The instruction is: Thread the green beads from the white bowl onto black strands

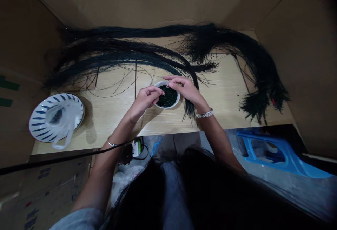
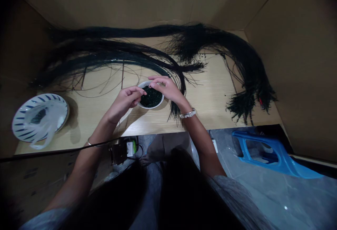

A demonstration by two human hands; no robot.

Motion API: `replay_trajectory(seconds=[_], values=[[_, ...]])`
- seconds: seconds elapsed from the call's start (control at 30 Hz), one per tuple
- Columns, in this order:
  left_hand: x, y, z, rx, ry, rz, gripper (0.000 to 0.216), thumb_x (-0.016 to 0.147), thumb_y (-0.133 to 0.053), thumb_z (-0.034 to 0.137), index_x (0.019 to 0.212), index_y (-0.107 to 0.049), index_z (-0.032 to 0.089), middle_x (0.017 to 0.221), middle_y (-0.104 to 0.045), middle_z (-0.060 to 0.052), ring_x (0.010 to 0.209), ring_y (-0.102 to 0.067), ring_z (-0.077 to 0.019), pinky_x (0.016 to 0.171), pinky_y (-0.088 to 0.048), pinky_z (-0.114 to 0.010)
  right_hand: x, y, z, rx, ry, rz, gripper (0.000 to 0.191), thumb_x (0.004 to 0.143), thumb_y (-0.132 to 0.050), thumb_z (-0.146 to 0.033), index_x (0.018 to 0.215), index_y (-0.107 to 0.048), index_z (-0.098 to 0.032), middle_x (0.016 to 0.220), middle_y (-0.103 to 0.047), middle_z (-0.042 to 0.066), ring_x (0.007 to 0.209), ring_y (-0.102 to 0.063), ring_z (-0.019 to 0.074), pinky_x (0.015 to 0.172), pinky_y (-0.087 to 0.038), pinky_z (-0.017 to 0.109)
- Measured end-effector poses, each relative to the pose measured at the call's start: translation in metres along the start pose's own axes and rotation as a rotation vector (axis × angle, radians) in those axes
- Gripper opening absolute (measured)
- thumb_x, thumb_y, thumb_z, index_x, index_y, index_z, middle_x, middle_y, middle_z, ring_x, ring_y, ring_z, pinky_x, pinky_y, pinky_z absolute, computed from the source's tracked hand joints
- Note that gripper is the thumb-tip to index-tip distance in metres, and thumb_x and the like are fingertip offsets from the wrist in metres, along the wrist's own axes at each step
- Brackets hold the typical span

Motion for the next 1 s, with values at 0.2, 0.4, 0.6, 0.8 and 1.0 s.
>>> replay_trajectory(seconds=[0.2,0.4,0.6,0.8,1.0], values=[[0.0008,0.0002,0.0002,0.001,0.003,0.005,0.022,0.08,-0.071,0.035,0.089,-0.071,0.014,0.054,-0.044,0.005,0.046,-0.028,-0.006,0.046,-0.013,-0.022,-0.0003,-0.0002,0.0004,0.029,-0.009,-0.003,0.039,0.086,-0.073,-0.063,0.088,-0.08,-0.024,0.128,-0.074,0.006,0.125,-0.066,0.0263,0.118,-0.042,0.048],[0.0006,-0.0001,0.0011,0.013,0.006,0.01,0.021,0.08,-0.07,0.034,0.087,-0.071,0.014,0.052,-0.043,0.005,0.045,-0.027,-0.0059,0.046,-0.012,-0.023,0.0003,-0.0007,0.003,0.045,-0.014,-0.004,0.038,0.086,-0.074,-0.062,0.088,-0.08,-0.024,0.128,-0.075,0.006,0.125,-0.067,0.026,0.118,-0.042,0.046],[0.0005,0.0001,0.0003,0.015,0.008,0.009,0.02,0.081,-0.07,0.034,0.087,-0.07,0.015,0.053,-0.043,0.004,0.045,-0.028,-0.0056,0.046,-0.012,-0.022,0.0001,-0.0006,0.0018,0.035,-0.017,-0.006,0.038,0.086,-0.074,-0.061,0.087,-0.08,-0.024,0.128,-0.074,0.006,0.126,-0.066,0.0256,0.117,-0.043,0.046],[-0.0006,0.0,0.0015,0.022,0.013,0.016,0.021,0.082,-0.069,0.034,0.087,-0.07,0.014,0.052,-0.042,0.005,0.045,-0.028,-0.0059,0.046,-0.013,-0.023,-0.0005,-0.0008,-0.0004,0.038,-0.01,-0.014,0.039,0.086,-0.074,-0.062,0.088,-0.08,-0.024,0.129,-0.074,0.007,0.126,-0.066,0.0258,0.118,-0.042,0.047],[-0.0015,0.0004,0.0017,0.033,0.009,0.02,0.021,0.081,-0.069,0.035,0.087,-0.07,0.015,0.052,-0.042,0.005,0.045,-0.028,-0.0061,0.046,-0.013,-0.024,-0.0014,-0.001,-0.0029,0.02,-0.042,-0.009,0.04,0.083,-0.075,-0.065,0.087,-0.079,-0.025,0.128,-0.075,0.006,0.127,-0.065,0.0254,0.119,-0.041,0.047]])
Point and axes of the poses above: each hand's wrist, its own x-axis towards the middle knuckle, its own y-axis out of the back of the hand, z = x × y, the point moved 6 cm from there along x, towards the middle knuckle
